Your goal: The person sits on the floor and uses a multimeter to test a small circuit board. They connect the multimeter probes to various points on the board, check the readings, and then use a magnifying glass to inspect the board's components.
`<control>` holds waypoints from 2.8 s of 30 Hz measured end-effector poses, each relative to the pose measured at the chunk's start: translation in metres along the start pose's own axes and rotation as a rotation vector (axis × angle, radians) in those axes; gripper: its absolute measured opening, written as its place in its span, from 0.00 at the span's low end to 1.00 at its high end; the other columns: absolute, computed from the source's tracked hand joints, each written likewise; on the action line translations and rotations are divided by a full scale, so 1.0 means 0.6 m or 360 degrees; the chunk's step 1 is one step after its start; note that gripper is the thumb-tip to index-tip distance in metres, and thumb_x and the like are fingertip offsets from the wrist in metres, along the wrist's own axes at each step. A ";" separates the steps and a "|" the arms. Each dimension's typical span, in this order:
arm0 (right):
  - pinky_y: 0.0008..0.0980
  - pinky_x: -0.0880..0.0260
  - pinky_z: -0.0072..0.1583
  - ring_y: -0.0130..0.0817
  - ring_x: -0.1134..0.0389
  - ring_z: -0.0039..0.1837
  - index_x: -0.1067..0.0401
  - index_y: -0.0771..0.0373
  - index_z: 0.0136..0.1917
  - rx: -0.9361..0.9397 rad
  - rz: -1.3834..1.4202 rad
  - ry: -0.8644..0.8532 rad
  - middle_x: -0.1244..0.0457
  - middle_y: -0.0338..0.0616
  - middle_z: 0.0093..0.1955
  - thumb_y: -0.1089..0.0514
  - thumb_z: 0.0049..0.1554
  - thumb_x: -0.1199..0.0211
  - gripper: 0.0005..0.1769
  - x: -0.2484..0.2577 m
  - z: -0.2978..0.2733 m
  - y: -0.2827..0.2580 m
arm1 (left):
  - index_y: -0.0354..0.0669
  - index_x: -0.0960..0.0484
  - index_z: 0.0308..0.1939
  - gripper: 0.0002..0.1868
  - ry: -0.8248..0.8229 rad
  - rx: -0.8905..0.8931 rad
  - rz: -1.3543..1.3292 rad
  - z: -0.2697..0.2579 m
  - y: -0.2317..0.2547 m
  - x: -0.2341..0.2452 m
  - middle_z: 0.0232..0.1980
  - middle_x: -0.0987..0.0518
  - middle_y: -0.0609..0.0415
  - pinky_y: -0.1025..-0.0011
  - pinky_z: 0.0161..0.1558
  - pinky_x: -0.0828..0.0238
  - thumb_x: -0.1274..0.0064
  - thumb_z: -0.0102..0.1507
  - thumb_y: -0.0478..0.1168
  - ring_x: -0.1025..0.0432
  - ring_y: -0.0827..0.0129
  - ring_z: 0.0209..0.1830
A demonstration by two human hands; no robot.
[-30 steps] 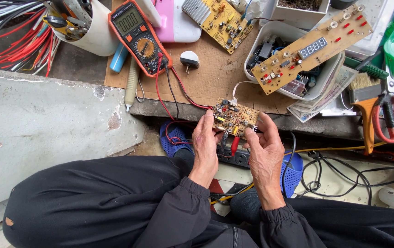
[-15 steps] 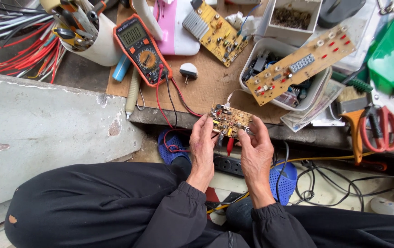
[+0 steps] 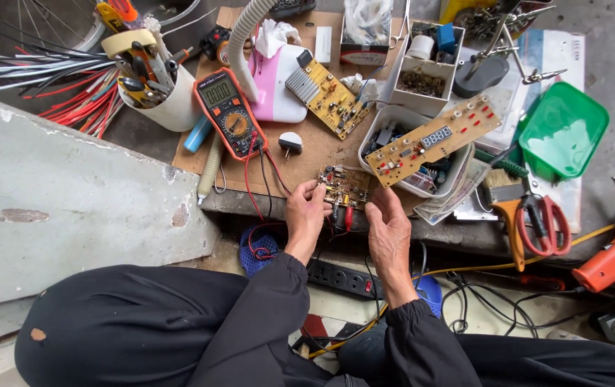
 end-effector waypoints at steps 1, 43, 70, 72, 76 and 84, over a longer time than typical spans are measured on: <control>0.51 0.26 0.71 0.53 0.30 0.76 0.32 0.59 0.82 0.0012 -0.0005 0.0003 0.31 0.62 0.72 0.62 0.66 0.35 0.31 0.003 -0.012 -0.011 | 0.26 0.16 0.64 0.24 -0.0005 -0.0005 -0.0010 0.002 -0.001 -0.001 0.48 0.13 0.32 0.64 0.31 0.10 0.37 0.68 0.41 0.14 0.54 0.29; 0.43 0.15 0.48 0.46 0.20 0.45 0.19 0.72 0.64 -0.0617 -0.0804 0.0127 0.25 0.64 0.47 0.38 0.68 0.36 0.32 0.248 -0.057 -0.058 | 0.65 0.08 0.61 0.21 -0.1612 -0.0355 0.1590 -0.235 -0.125 -0.031 0.51 0.08 0.55 0.48 0.61 0.18 0.54 0.72 0.43 0.16 0.47 0.58; 0.59 0.27 0.71 0.63 0.27 0.72 0.14 0.58 0.64 -0.1007 -0.2008 -0.0349 0.24 0.64 0.63 0.48 0.56 0.31 0.25 0.412 -0.039 0.136 | 0.30 0.47 0.87 0.42 -0.1929 -0.0369 0.1511 -0.367 -0.242 -0.068 0.74 0.26 0.26 0.33 0.68 0.29 0.62 0.69 0.42 0.26 0.27 0.68; 0.62 0.25 0.66 0.62 0.25 0.68 0.16 0.47 0.67 -0.0860 -0.1957 -0.0037 0.24 0.58 0.60 0.37 0.59 0.31 0.27 0.412 -0.047 0.067 | 0.27 0.51 0.87 0.46 -0.1941 -0.0459 0.1444 -0.366 -0.298 -0.087 0.77 0.29 0.26 0.33 0.71 0.31 0.60 0.68 0.47 0.29 0.27 0.72; 0.55 0.27 0.68 0.49 0.25 0.67 0.18 0.49 0.68 -0.0412 -0.1372 0.0218 0.24 0.49 0.58 0.41 0.63 0.27 0.23 0.233 -0.129 -0.126 | 0.24 0.47 0.86 0.43 -0.1937 -0.0485 0.1380 -0.374 -0.251 -0.078 0.77 0.29 0.24 0.34 0.71 0.31 0.62 0.69 0.44 0.29 0.26 0.73; 0.55 0.20 0.63 0.55 0.23 0.61 0.18 0.50 0.58 -0.0022 -0.2006 -0.0904 0.26 0.45 0.56 0.43 0.66 0.38 0.15 0.060 -0.141 0.099 | 0.41 0.18 0.72 0.33 -0.1927 -0.0443 0.1948 -0.386 -0.239 -0.090 0.67 0.14 0.52 0.55 0.65 0.20 0.54 0.67 0.52 0.19 0.55 0.67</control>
Point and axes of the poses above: each hand's wrist, its own z-axis towards the middle knuckle, its own x-axis out of the back of the hand, y = z × x, the point moved 4 cm from there along z, towards the middle knuckle
